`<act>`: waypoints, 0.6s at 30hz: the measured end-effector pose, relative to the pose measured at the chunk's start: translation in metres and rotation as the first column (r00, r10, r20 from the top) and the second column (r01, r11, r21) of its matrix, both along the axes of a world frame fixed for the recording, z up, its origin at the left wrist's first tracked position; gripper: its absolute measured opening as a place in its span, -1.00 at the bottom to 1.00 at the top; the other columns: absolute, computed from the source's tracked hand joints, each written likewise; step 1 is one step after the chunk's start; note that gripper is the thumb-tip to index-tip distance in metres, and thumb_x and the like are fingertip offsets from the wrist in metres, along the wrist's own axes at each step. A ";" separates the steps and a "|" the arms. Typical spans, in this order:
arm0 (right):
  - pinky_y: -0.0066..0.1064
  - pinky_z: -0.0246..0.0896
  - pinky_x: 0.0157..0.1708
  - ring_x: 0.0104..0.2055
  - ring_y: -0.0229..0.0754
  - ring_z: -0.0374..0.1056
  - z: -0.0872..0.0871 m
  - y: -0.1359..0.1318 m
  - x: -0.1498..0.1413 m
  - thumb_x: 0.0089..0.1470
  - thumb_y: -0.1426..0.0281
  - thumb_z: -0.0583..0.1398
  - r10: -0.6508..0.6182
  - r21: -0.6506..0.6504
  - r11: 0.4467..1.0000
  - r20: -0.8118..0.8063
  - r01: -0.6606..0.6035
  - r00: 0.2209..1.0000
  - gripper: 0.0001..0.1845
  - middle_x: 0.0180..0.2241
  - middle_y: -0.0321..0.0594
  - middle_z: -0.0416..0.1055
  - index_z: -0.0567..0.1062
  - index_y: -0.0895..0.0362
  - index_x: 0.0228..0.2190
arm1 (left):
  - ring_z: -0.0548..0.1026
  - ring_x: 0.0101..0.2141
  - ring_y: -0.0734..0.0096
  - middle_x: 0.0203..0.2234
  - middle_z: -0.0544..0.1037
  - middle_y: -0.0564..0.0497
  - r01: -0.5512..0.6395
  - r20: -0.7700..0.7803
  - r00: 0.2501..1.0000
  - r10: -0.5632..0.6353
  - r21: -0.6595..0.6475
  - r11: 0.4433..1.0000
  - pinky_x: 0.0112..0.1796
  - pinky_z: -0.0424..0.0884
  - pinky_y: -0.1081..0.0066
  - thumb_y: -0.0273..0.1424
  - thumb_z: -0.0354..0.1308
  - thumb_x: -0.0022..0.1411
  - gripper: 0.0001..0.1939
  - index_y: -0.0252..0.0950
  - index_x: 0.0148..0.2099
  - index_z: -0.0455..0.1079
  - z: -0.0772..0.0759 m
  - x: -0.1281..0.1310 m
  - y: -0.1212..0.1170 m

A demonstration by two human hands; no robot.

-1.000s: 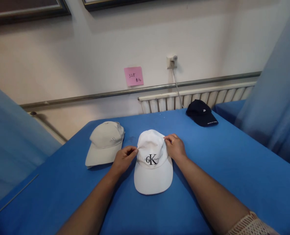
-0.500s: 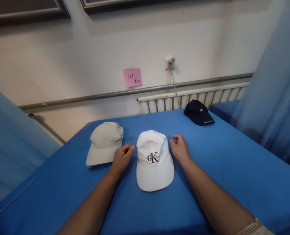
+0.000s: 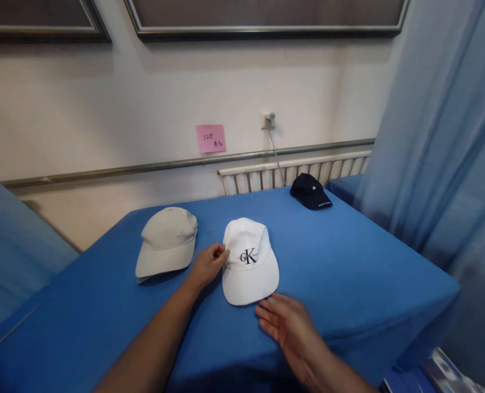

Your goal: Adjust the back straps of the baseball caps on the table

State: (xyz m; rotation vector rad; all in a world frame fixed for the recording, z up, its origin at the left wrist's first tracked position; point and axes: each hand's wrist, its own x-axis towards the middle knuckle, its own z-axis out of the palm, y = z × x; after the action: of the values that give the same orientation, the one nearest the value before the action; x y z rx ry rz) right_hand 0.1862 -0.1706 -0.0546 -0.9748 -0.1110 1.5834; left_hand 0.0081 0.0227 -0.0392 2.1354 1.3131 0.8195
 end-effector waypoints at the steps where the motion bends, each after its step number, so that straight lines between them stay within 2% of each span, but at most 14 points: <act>1: -0.39 0.39 -0.26 -0.14 -0.04 0.49 0.000 0.006 -0.004 -0.21 0.34 0.43 -0.026 0.012 1.000 0.001 0.026 1.000 -0.56 -0.26 -0.07 0.54 0.44 0.21 -0.28 | 0.34 -0.52 0.44 -0.56 0.42 0.09 0.000 0.027 1.000 0.000 -0.005 1.000 -0.46 0.20 0.44 -0.21 0.05 0.15 -0.75 -0.30 -0.40 0.35 -0.001 -0.001 0.001; 5: -0.54 0.31 -0.50 -0.36 -0.23 0.49 -0.009 0.040 -0.007 -0.12 0.37 0.39 -0.143 -0.002 0.990 0.011 0.143 0.990 -0.70 -0.44 -0.23 0.50 0.43 0.20 -0.37 | 0.31 -0.52 0.45 -0.57 0.38 0.10 -0.003 0.107 0.994 0.004 -0.011 1.000 -0.45 0.21 0.44 -0.19 0.08 0.13 -0.73 -0.31 -0.42 0.33 -0.006 -0.006 0.007; 10: -0.64 0.14 -0.69 -0.65 -0.41 0.27 -0.023 0.074 0.011 -0.03 0.49 0.33 -0.183 -0.001 0.983 0.108 0.184 0.977 -0.80 -0.64 -0.39 0.33 0.38 0.17 -0.46 | 0.32 -0.50 0.44 -0.56 0.38 0.10 0.067 0.113 0.992 -0.062 -0.039 0.997 -0.42 0.22 0.44 -0.15 0.08 0.14 -0.70 -0.31 -0.41 0.33 -0.004 -0.006 0.008; 14: -0.65 0.09 -0.75 -0.69 -0.43 0.20 -0.031 0.078 0.055 0.04 0.53 0.27 -0.251 0.010 0.967 0.172 0.253 0.953 -0.83 -0.68 -0.40 0.26 0.36 0.19 -0.50 | 0.32 -0.50 0.42 -0.56 0.39 0.08 0.074 0.054 0.996 -0.070 -0.067 0.995 -0.43 0.22 0.44 -0.10 0.05 0.15 -0.65 -0.31 -0.40 0.34 -0.003 -0.006 0.009; 18: -0.67 0.13 -0.77 -0.70 -0.43 0.20 -0.038 0.056 0.124 0.07 0.54 0.25 -0.348 -0.011 0.933 0.227 0.360 0.910 -0.86 -0.68 -0.38 0.27 0.39 0.20 -0.48 | 0.33 -0.48 0.41 -0.54 0.41 0.07 0.097 0.024 0.995 -0.095 -0.107 0.990 -0.41 0.24 0.44 -0.15 0.04 0.13 -0.70 -0.30 -0.38 0.35 -0.007 -0.004 0.012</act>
State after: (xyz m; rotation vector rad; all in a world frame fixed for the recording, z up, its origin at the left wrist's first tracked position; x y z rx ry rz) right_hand 0.3099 -0.1143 -0.0931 -1.1413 -0.0424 1.1464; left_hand 0.0043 0.0352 -0.0464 2.0833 1.2070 0.7115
